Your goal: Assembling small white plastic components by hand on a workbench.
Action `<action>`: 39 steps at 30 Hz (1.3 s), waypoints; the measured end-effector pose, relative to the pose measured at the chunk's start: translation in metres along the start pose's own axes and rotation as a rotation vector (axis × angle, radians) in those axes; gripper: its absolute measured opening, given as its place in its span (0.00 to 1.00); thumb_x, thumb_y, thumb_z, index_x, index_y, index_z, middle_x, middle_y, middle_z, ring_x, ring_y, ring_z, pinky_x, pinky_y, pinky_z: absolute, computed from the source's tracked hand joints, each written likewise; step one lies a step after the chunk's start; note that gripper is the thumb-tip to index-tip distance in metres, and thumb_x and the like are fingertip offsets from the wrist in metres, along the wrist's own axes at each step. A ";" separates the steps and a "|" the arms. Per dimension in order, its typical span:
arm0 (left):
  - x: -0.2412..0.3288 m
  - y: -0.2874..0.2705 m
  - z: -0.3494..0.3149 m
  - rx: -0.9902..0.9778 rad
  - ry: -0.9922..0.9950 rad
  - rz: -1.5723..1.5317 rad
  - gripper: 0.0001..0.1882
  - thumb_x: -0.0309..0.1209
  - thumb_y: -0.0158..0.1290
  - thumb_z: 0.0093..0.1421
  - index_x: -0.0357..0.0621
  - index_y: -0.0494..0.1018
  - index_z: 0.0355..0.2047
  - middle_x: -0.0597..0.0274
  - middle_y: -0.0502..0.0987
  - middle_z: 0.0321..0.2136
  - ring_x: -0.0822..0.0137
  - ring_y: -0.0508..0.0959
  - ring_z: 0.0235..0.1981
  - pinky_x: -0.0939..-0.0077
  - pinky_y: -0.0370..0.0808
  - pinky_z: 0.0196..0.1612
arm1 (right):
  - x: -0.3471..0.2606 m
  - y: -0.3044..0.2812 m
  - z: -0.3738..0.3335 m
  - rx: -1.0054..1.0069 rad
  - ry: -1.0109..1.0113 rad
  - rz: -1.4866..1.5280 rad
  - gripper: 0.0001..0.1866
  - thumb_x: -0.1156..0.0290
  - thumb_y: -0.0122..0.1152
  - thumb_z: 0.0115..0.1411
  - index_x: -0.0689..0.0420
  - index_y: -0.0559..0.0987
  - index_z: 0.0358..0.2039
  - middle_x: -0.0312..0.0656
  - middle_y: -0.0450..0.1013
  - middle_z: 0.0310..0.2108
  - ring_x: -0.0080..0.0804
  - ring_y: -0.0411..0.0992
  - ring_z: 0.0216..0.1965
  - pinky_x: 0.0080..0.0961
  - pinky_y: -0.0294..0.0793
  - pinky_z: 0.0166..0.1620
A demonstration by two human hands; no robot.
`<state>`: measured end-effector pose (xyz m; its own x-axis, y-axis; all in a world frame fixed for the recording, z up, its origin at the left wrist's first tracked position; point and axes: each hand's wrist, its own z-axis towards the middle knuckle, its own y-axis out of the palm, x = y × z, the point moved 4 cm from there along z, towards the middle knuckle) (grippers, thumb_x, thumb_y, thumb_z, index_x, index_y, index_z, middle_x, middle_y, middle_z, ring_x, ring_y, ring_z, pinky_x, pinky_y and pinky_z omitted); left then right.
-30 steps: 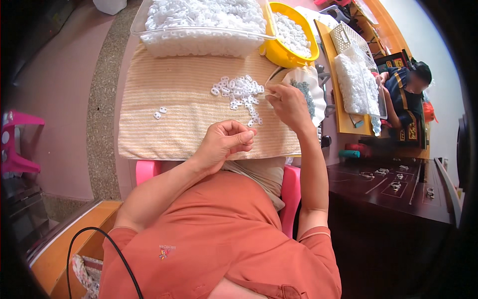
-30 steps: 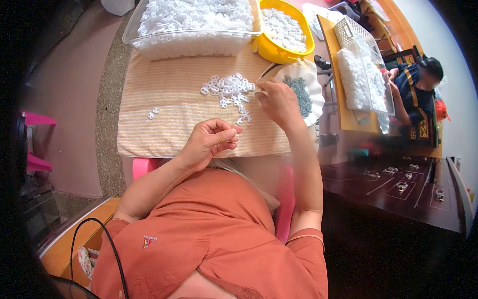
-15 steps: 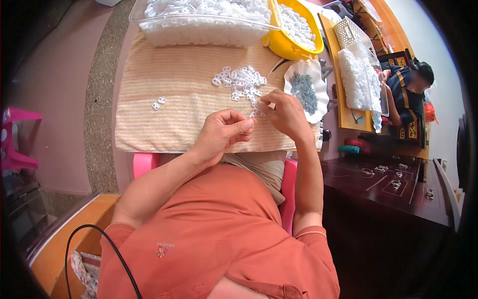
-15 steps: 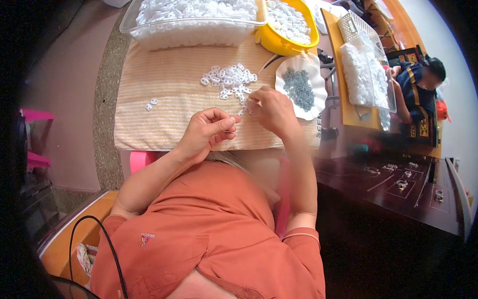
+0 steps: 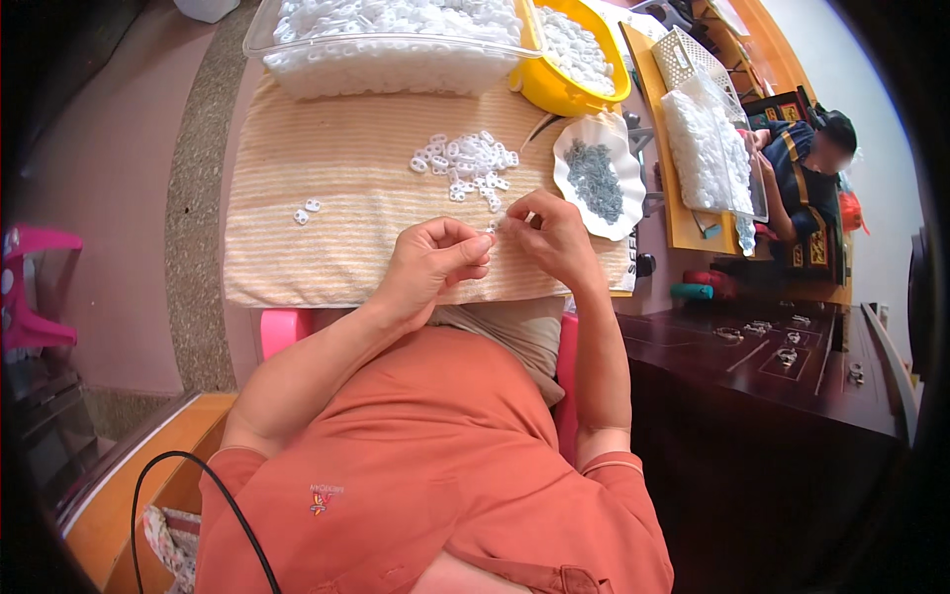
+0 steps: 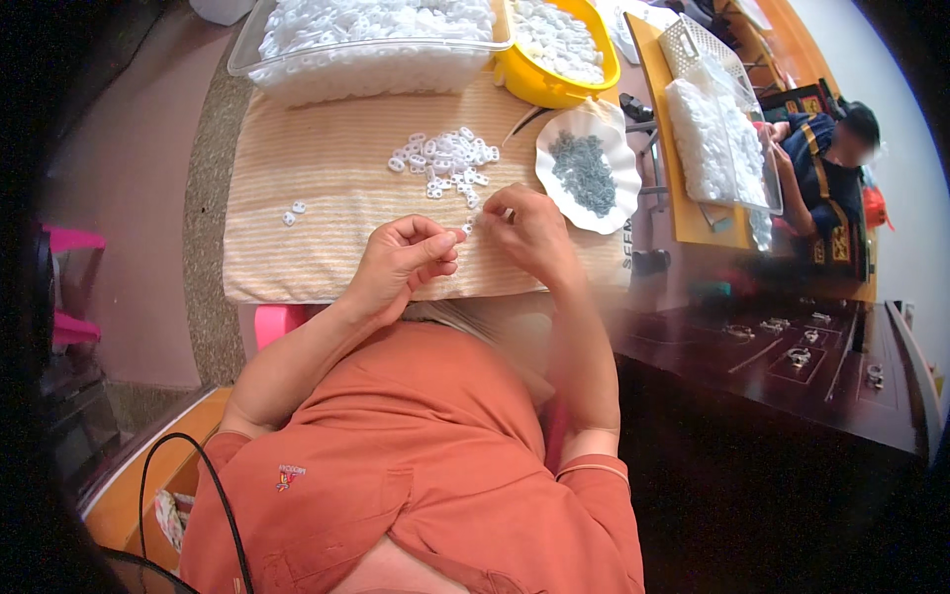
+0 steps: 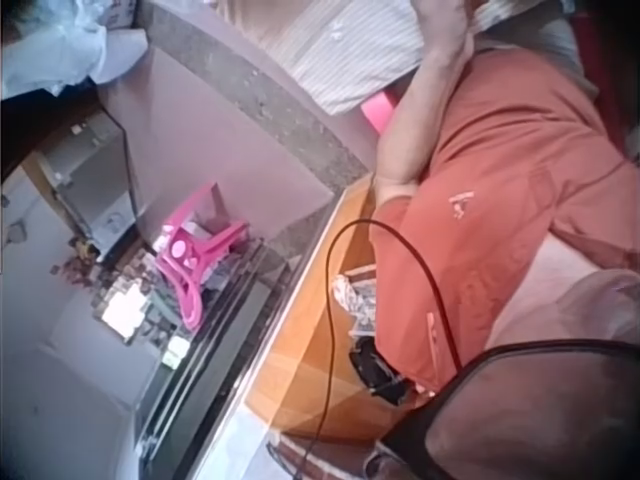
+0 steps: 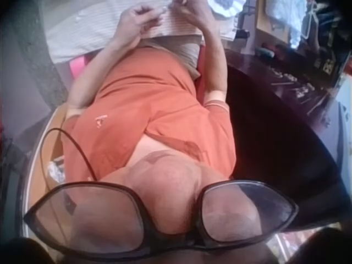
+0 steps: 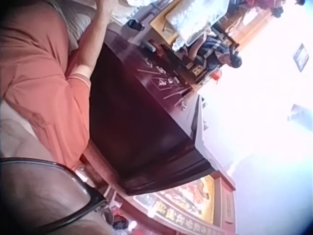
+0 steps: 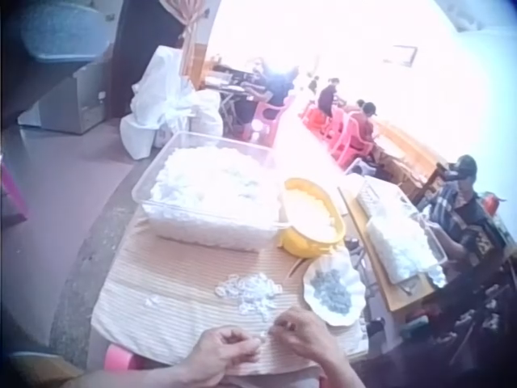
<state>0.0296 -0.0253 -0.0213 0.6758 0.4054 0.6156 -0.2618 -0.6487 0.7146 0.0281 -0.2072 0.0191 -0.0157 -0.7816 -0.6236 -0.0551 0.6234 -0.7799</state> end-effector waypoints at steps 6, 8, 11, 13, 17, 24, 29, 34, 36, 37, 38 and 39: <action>0.001 0.002 0.000 0.062 0.082 0.123 0.05 0.27 0.57 0.60 0.40 0.75 0.36 0.62 0.79 0.33 0.77 0.77 0.30 0.83 0.78 0.37 | -0.009 0.003 -0.020 0.041 0.072 0.517 0.04 0.75 0.63 0.58 0.62 0.78 0.30 0.33 0.73 0.23 0.14 0.68 0.20 0.13 0.68 0.23; 0.004 0.008 -0.002 0.056 0.123 0.119 0.06 0.27 0.57 0.60 0.38 0.75 0.36 0.66 0.78 0.29 0.79 0.76 0.29 0.86 0.76 0.35 | -0.016 0.008 -0.028 -0.033 0.098 0.631 0.04 0.75 0.64 0.58 0.62 0.78 0.31 0.33 0.73 0.23 0.13 0.68 0.21 0.12 0.70 0.25; -0.003 0.001 -0.001 0.007 0.117 0.152 0.07 0.27 0.56 0.61 0.39 0.75 0.38 0.64 0.78 0.31 0.76 0.78 0.29 0.84 0.78 0.36 | -0.024 0.014 -0.033 -0.074 0.060 0.659 0.04 0.76 0.63 0.58 0.63 0.78 0.31 0.33 0.73 0.26 0.14 0.70 0.23 0.12 0.70 0.25; 0.001 0.005 -0.004 0.007 0.088 0.132 0.06 0.27 0.57 0.60 0.39 0.75 0.37 0.65 0.78 0.29 0.77 0.78 0.29 0.85 0.77 0.35 | -0.024 0.012 -0.036 -0.076 0.041 0.633 0.03 0.78 0.62 0.58 0.63 0.78 0.31 0.33 0.73 0.28 0.14 0.70 0.24 0.12 0.71 0.25; -0.001 0.006 -0.003 -0.007 0.032 0.043 0.06 0.28 0.57 0.61 0.39 0.75 0.36 0.65 0.79 0.29 0.78 0.78 0.28 0.85 0.78 0.33 | -0.024 0.014 -0.040 0.012 -0.079 0.622 0.03 0.80 0.63 0.57 0.64 0.78 0.32 0.35 0.73 0.30 0.15 0.71 0.26 0.12 0.70 0.26; 0.001 0.007 -0.003 -0.030 -0.005 -0.020 0.07 0.27 0.56 0.61 0.40 0.75 0.38 0.65 0.79 0.30 0.76 0.78 0.28 0.84 0.78 0.34 | -0.033 0.016 -0.045 0.292 -0.292 0.521 0.06 0.78 0.66 0.54 0.60 0.79 0.33 0.41 0.74 0.30 0.25 0.71 0.25 0.19 0.68 0.26; 0.000 0.008 -0.003 -0.070 -0.028 -0.017 0.07 0.27 0.56 0.61 0.40 0.75 0.39 0.64 0.79 0.30 0.76 0.79 0.28 0.83 0.79 0.34 | -0.045 0.009 -0.051 0.385 -0.363 0.282 0.07 0.78 0.66 0.53 0.59 0.79 0.34 0.44 0.74 0.30 0.32 0.73 0.26 0.24 0.72 0.27; -0.003 0.006 -0.002 -0.052 -0.044 -0.021 0.07 0.26 0.56 0.60 0.40 0.75 0.38 0.62 0.79 0.30 0.73 0.80 0.30 0.80 0.80 0.36 | -0.027 -0.009 -0.054 0.425 -0.344 0.165 0.09 0.82 0.66 0.51 0.61 0.79 0.34 0.43 0.75 0.31 0.28 0.74 0.26 0.20 0.73 0.27; -0.003 0.005 -0.001 -0.041 -0.035 -0.021 0.06 0.26 0.56 0.60 0.39 0.75 0.38 0.61 0.79 0.30 0.73 0.80 0.31 0.79 0.81 0.37 | -0.009 -0.029 -0.052 0.489 -0.206 0.127 0.08 0.83 0.65 0.52 0.62 0.79 0.34 0.43 0.75 0.31 0.28 0.75 0.26 0.19 0.74 0.28; -0.003 0.005 -0.002 -0.037 -0.038 -0.020 0.06 0.25 0.56 0.60 0.39 0.75 0.38 0.61 0.79 0.30 0.72 0.80 0.32 0.79 0.81 0.37 | 0.002 -0.039 -0.049 0.542 -0.215 0.019 0.08 0.83 0.64 0.52 0.62 0.79 0.34 0.44 0.75 0.31 0.28 0.74 0.26 0.20 0.73 0.28; -0.002 0.005 -0.002 -0.034 -0.042 -0.018 0.06 0.25 0.56 0.60 0.38 0.75 0.38 0.60 0.79 0.31 0.71 0.81 0.32 0.78 0.81 0.38 | 0.013 -0.049 -0.046 0.531 -0.173 -0.036 0.08 0.83 0.64 0.52 0.62 0.79 0.34 0.44 0.75 0.32 0.28 0.74 0.26 0.20 0.73 0.28; -0.002 0.005 -0.003 -0.032 -0.041 -0.019 0.06 0.25 0.56 0.60 0.38 0.75 0.38 0.60 0.79 0.31 0.71 0.81 0.32 0.78 0.81 0.38 | 0.021 -0.058 -0.042 0.519 -0.130 -0.091 0.09 0.82 0.63 0.52 0.62 0.79 0.35 0.44 0.75 0.32 0.28 0.74 0.26 0.21 0.73 0.28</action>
<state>0.0251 -0.0276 -0.0180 0.7082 0.3904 0.5882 -0.2699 -0.6201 0.7366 -0.0108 -0.2607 0.0535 0.0911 -0.8443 -0.5281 0.4508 0.5078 -0.7341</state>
